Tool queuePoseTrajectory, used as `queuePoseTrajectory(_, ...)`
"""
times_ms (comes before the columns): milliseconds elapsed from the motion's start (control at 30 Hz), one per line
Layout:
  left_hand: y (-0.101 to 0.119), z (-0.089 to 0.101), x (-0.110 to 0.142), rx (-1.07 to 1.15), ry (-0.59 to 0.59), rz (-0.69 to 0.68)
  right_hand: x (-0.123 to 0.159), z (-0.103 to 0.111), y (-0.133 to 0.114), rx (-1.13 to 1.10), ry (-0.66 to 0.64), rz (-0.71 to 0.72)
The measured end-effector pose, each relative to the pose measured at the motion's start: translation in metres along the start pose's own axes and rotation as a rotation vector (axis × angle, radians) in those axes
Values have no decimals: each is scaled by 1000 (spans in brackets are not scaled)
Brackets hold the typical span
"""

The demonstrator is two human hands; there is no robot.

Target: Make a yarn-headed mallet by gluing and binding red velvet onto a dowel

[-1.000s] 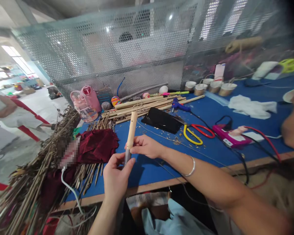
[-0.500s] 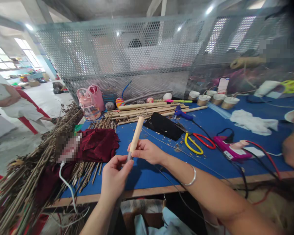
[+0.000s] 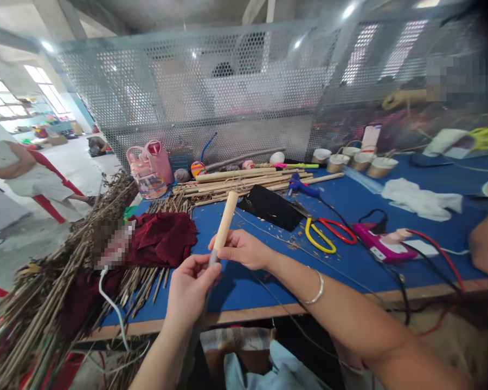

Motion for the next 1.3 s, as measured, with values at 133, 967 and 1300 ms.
queuePoseTrajectory(133,-3,1,-4,265,-182,157,3,0,-1,-10,-56,-14)
queuePoseTrajectory(967,-1,-4,15,-276,233,-187,0,-3,3,21,26,10)
queuePoseTrajectory(1300,2,0,2,177,-147,77,2,-5,-6,27,6,52)
Point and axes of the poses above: each hand's wrist, its own x-axis away from the middle knuckle, its own z-axis out of the back of the hand, y = z × x, the point moved 2 cm from there along -x, towards the middle knuckle, and after that the axes turned 6 degrees about -y, right-handed, at the moved point
